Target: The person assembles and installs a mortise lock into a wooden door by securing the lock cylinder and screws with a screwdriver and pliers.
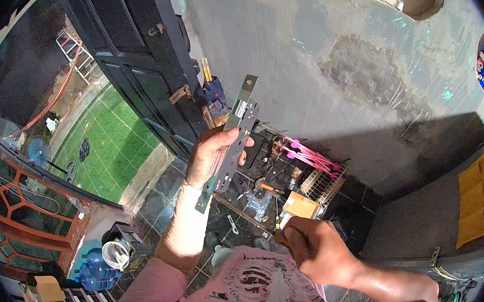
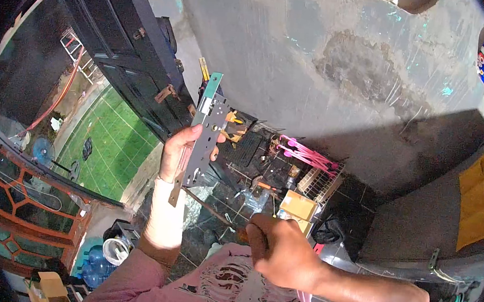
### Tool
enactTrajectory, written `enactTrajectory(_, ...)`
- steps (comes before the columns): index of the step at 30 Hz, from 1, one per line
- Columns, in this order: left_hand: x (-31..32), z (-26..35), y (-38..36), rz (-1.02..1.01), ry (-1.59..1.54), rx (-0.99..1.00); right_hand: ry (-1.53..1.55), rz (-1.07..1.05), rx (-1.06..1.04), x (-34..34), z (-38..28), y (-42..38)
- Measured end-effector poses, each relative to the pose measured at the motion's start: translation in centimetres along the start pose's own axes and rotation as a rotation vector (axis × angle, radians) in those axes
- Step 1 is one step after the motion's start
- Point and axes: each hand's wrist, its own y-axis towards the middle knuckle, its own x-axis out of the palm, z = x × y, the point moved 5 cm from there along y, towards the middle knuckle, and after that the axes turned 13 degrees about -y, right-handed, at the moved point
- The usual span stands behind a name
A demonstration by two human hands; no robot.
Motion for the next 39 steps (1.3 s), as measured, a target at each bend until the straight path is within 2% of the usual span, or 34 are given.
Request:
enactTrajectory(1, 0.1, 0.2, 0.0, 0.02, -0.026, 0.009, 0.057, -0.019, 0.038, 0.0, 0.2, 0.3)
enactTrajectory(4, 0.2, 0.3, 0.3, -0.021, 0.0, 0.0, 0.439, -0.213, 0.325, 0.4, 1.3, 0.8)
enactTrajectory(6, -0.1, 0.8, -0.1, 0.028, -0.047, 0.068, 0.42, -0.204, 0.326, -1.1, 1.5, 1.0)
enactTrajectory(7, -0.4, 1.4, -0.3, 0.058, -0.062, 0.103, 0.294, -0.11, 0.201, -1.8, 1.5, 1.1)
enactTrajectory(8, 0.0, 2.0, -0.1, -0.017, -0.163, 0.108, 0.17, -0.014, 0.073, -2.6, 1.4, 1.2)
enactTrajectory(9, 0.2, 2.4, 0.0, -0.086, -0.269, 0.115, 0.078, -0.019, 0.037, -3.7, 1.2, 1.1)
enactTrajectory(10, 0.5, 2.6, -0.1, -0.152, -0.38, 0.123, -0.004, 0.083, 0.013, -4.4, 0.8, 0.8)
enactTrajectory(12, 0.5, 1.9, -0.3, -0.122, -0.53, 0.063, -0.149, 0.126, -0.065, -4.6, 0.5, 0.2)
enactTrajectory(15, 1.2, 1.2, -0.3, 0.002, -0.571, 0.057, -0.164, 0.142, -0.144, -4.2, 0.2, -0.5)
enactTrajectory(18, 1.0, 0.7, -0.3, -0.098, -0.617, -0.058, -0.214, 0.175, -0.181, -3.9, 0.2, -1.0)
enactTrajectory(19, 1.2, 0.7, -0.3, -0.093, -0.581, -0.032, -0.273, 0.213, -0.229, -3.7, 0.4, -1.1)
enactTrajectory(22, 1.9, 0.7, -0.2, -0.167, -0.599, -0.03, -0.328, 0.23, -0.288, -3.2, 0.5, -1.3)
enactTrajectory(25, 2.6, 0.8, -0.3, -0.102, -0.556, -0.002, -0.382, 0.236, -0.279, -3.1, 0.7, -1.4)
enactTrajectory(28, 2.5, 0.4, -0.1, -0.226, -0.503, -0.03, -0.38, 0.256, -0.289, -3.3, 0.5, -1.6)
enactTrajectory(31, 2.4, 0.1, 0.0, -0.239, -0.495, -0.059, -0.444, 0.246, -0.273, -3.4, 0.4, -1.9)
enactTrajectory(34, 2.7, 0.0, 0.0, -0.221, -0.512, -0.021, -0.478, 0.209, -0.275, -3.5, 0.5, -2.1)
enactTrajectory(39, 2.8, 0.0, -0.1, -0.175, -0.516, -0.033, -0.5, 0.284, -0.356, -3.4, 0.6, -2.4)
